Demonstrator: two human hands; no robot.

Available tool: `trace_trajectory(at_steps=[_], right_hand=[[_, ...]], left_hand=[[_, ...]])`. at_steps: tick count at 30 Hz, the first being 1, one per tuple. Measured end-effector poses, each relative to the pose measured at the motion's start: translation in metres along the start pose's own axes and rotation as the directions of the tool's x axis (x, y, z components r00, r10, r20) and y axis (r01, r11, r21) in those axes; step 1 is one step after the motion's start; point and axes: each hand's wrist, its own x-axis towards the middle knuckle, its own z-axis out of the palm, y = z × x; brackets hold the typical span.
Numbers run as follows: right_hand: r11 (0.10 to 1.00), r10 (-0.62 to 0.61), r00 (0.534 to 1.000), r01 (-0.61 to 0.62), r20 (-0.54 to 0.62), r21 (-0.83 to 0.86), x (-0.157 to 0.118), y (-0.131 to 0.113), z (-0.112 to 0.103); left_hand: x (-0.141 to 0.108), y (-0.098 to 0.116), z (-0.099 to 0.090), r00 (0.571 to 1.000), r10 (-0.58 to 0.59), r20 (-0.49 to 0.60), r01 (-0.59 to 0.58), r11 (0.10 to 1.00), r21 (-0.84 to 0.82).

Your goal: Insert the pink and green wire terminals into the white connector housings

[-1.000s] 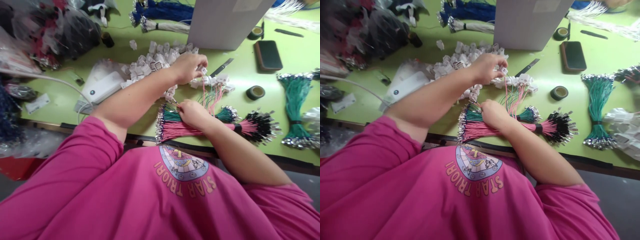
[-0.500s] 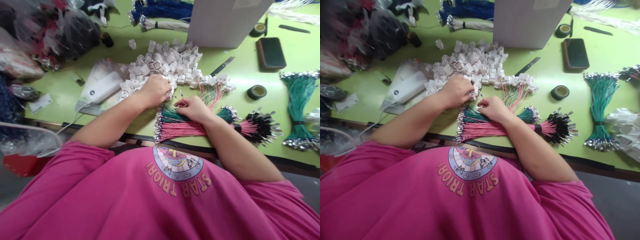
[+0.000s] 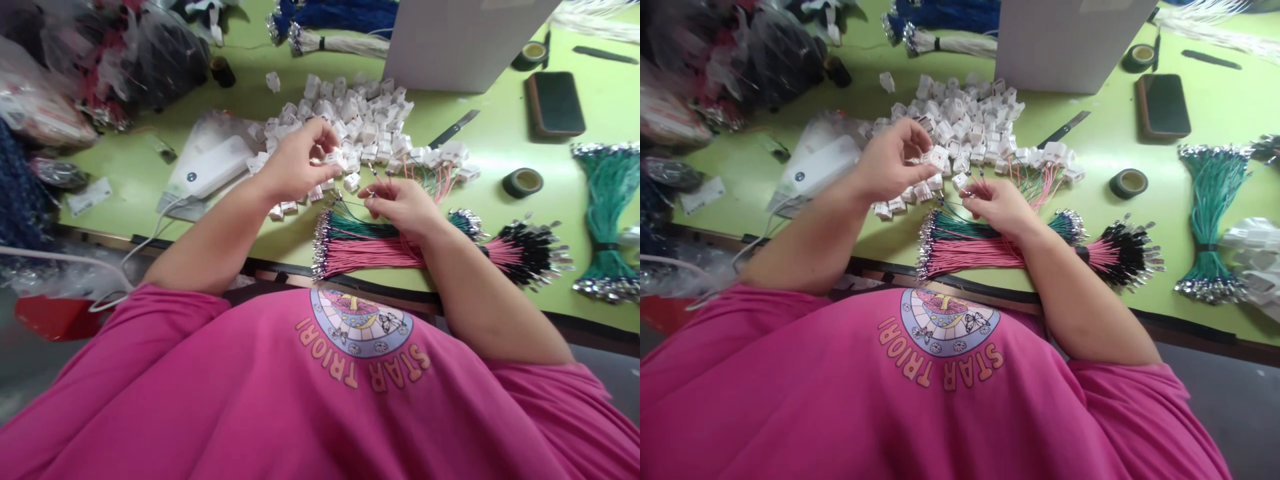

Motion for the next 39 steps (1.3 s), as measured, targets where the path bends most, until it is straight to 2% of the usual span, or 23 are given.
trace_trajectory(at_steps=[2,4,8,11,14,17,20,23,28,34,39], right_hand=[[0.999,0.002,1.0,-0.001,-0.027,0.041,-0.004,-0.001,-0.004],[1.0,-0.008,0.999,0.009,-0.045,0.01,-0.008,-0.002,-0.007],[0.994,-0.071,0.997,0.067,-0.042,-0.088,-0.013,-0.001,-0.013],[0.964,-0.13,0.991,0.118,-0.033,-0.238,-0.011,0.002,-0.015],[0.933,-0.137,0.979,0.077,-0.151,-0.352,-0.008,0.005,-0.015],[0.973,-0.096,0.958,0.033,-0.27,-0.227,-0.007,0.007,-0.013],[0.989,-0.113,0.969,0.088,-0.22,-0.12,-0.01,0.007,-0.01],[0.978,-0.162,0.969,0.133,-0.187,-0.159,-0.012,0.007,-0.005],[0.986,-0.098,0.965,0.062,-0.245,-0.154,-0.01,0.008,-0.002],[0.988,-0.052,0.968,0.014,-0.246,-0.154,-0.01,0.003,0.0],[0.972,-0.131,0.98,0.097,-0.148,-0.216,-0.013,0.002,0.008]], left_hand=[[-0.006,0.008,0.003,0.993,-0.117,-0.01,0.114,0.983,-0.143],[-0.012,0.007,0.012,0.984,-0.176,0.012,0.174,0.958,-0.229],[-0.018,-0.009,0.026,0.984,-0.161,0.081,0.179,0.934,-0.309],[-0.019,-0.018,0.023,0.986,-0.16,0.054,0.169,0.924,-0.343],[-0.018,-0.019,0.017,0.984,-0.178,-0.023,0.158,0.921,-0.356],[-0.02,-0.018,0.019,0.985,-0.172,0.018,0.166,0.911,-0.378],[-0.023,-0.017,0.027,0.977,-0.167,0.132,0.208,0.88,-0.427],[-0.025,-0.015,0.035,0.967,-0.17,0.187,0.241,0.847,-0.474],[-0.026,-0.009,0.035,0.963,-0.206,0.175,0.267,0.827,-0.495],[-0.026,-0.014,0.038,0.968,-0.164,0.188,0.235,0.85,-0.471],[-0.028,-0.015,0.044,0.973,-0.162,0.166,0.217,0.885,-0.412]])
